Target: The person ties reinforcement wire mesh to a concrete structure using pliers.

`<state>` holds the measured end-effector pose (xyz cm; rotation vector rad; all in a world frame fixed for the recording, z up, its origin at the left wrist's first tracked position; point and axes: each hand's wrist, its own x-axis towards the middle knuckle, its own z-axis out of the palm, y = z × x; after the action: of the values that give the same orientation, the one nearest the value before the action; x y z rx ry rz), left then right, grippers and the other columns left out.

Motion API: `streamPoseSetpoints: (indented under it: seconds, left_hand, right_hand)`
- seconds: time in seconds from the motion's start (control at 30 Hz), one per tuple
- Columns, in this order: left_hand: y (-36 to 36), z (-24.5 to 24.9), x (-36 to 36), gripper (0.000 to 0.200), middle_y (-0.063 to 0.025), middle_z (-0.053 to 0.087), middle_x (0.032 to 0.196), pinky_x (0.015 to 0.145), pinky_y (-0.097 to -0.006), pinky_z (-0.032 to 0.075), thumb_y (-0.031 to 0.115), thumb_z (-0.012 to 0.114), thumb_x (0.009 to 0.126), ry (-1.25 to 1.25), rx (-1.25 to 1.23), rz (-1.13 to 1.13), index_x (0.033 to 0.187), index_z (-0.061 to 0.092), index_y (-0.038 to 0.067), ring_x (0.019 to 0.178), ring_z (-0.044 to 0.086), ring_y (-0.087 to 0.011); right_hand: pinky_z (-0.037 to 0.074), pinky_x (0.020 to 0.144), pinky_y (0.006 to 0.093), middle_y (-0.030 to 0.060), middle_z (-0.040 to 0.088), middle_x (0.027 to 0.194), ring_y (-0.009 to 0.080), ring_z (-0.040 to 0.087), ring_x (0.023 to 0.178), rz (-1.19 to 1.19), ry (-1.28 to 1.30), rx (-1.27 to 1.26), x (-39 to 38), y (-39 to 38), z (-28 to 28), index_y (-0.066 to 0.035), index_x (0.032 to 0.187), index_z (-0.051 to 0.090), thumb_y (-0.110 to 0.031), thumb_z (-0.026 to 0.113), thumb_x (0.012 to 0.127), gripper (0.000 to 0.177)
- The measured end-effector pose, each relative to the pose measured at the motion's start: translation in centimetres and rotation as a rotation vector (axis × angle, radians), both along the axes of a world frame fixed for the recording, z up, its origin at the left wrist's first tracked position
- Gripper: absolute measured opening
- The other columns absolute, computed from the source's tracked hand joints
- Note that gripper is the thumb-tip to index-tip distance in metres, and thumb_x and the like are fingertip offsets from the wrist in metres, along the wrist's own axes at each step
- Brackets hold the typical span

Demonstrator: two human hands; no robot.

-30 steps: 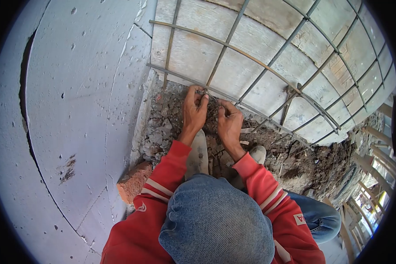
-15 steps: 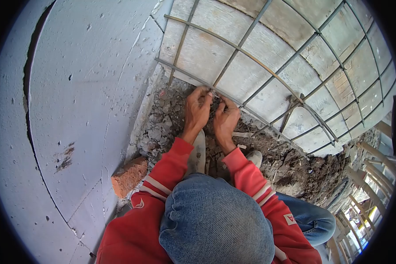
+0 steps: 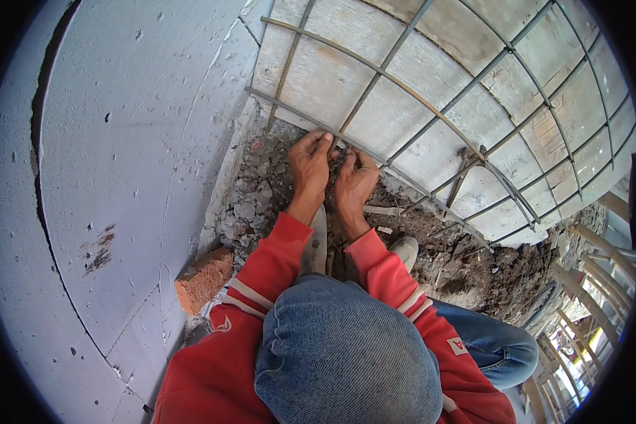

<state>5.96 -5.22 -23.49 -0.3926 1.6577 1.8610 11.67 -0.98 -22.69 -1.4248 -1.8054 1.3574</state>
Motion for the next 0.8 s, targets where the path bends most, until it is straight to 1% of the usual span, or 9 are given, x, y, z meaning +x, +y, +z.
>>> streamPoseSetpoints:
  seconds: [0.07,0.13,0.23,0.43,0.57,0.67,0.73,0.77,0.8]
  left_hand:
    - [0.0,0.0,-0.1,0.015,-0.0064,0.069,0.092,0.065,-0.0258,0.053,0.009,0.067,0.095,-0.069,0.116,0.101,0.104,0.066,-0.004,0.075,0.063,-0.0127]
    - [0.0,-0.1,0.1,0.014,-0.006,0.068,0.093,0.067,-0.0259,0.053,0.008,0.067,0.095,-0.075,0.126,0.109,0.103,0.066,-0.003,0.077,0.063,-0.0126]
    - [-0.1,-0.2,0.2,0.011,-0.0056,0.068,0.095,0.071,-0.0262,0.052,0.006,0.068,0.094,-0.096,0.158,0.119,0.102,0.065,-0.001,0.082,0.063,-0.0123]
    - [0.0,-0.6,0.7,0.009,-0.0052,0.067,0.096,0.076,-0.0264,0.051,0.004,0.068,0.093,-0.094,0.215,0.163,0.101,0.065,0.001,0.084,0.062,-0.0123]
    - [0.1,0.2,0.9,0.007,-0.0051,0.067,0.095,0.076,-0.0259,0.05,0.003,0.067,0.093,-0.112,0.214,0.199,0.099,0.065,0.001,0.083,0.062,-0.0124]
    - [0.3,0.0,0.8,0.006,-0.0048,0.067,0.093,0.074,-0.0255,0.05,0.004,0.068,0.093,-0.112,0.21,0.232,0.098,0.066,0.0,0.082,0.062,-0.0123]
    - [0.3,0.2,0.8,0.008,-0.0032,0.067,0.089,0.071,-0.0254,0.048,0.005,0.07,0.091,-0.144,0.227,0.23,0.096,0.066,0.001,0.078,0.059,-0.0115]
    - [0.4,0.5,0.7,0.009,-0.0016,0.066,0.086,0.069,-0.0254,0.046,0.006,0.072,0.089,-0.174,0.243,0.231,0.094,0.067,0.001,0.075,0.057,-0.0107]
    - [0.5,0.9,0.6,0.009,-0.0016,0.066,0.086,0.069,-0.0254,0.046,0.006,0.072,0.089,-0.179,0.245,0.23,0.094,0.067,0.001,0.075,0.057,-0.0107]
  right_hand:
    - [0.048,0.063,0.0354,0.0167,0.07,0.08,0.0199,0.062,0.068,-0.019,0.033,-0.115,-0.3,0.2,-0.2,0.009,0.09,0.07,-0.002,0.055,0.093,0.019]
    - [0.04,0.053,0.0293,0.0087,0.066,0.075,0.0133,0.055,0.06,-0.147,0.127,-0.496,-0.4,0.6,-0.1,0.005,0.086,0.068,-0.008,0.057,0.096,0.02]
    - [0.033,0.048,0.0243,0.0029,0.061,0.072,0.0078,0.046,0.055,-0.268,0.275,-0.746,-0.7,1.0,1.2,0.0,0.088,0.065,-0.011,0.057,0.098,0.017]
    - [0.031,0.045,0.0231,0.002,0.059,0.074,0.0064,0.04,0.052,-0.319,0.403,-0.936,-0.9,1.5,1.3,-0.004,0.086,0.06,-0.014,0.057,0.099,0.017]
    - [0.032,0.045,0.0232,0.0016,0.058,0.072,0.0066,0.041,0.051,-0.28,0.422,-0.92,-0.5,1.5,2.8,-0.005,0.086,0.061,-0.013,0.058,0.099,0.016]
    - [0.035,0.046,0.024,0.0003,0.059,0.071,0.0068,0.046,0.052,-0.149,0.205,-0.831,0.0,1.9,4.5,-0.004,0.083,0.062,-0.015,0.059,0.099,0.019]
    - [0.043,0.048,0.0311,0.007,0.065,0.07,0.0175,0.059,0.054,0.121,-0.034,-0.567,0.6,1.9,4.9,-0.002,0.08,0.063,-0.012,0.061,0.096,0.019]
    - [0.043,0.048,0.0311,0.007,0.065,0.07,0.0175,0.059,0.054,0.119,-0.036,-0.567,0.8,2.1,5.5,-0.002,0.08,0.063,-0.012,0.061,0.096,0.019]
    - [0.046,0.051,0.0359,0.0125,0.067,0.072,0.0245,0.064,0.058,0.334,-0.199,-0.26,0.9,2.6,6.7,-0.001,0.08,0.063,-0.011,0.061,0.094,0.018]
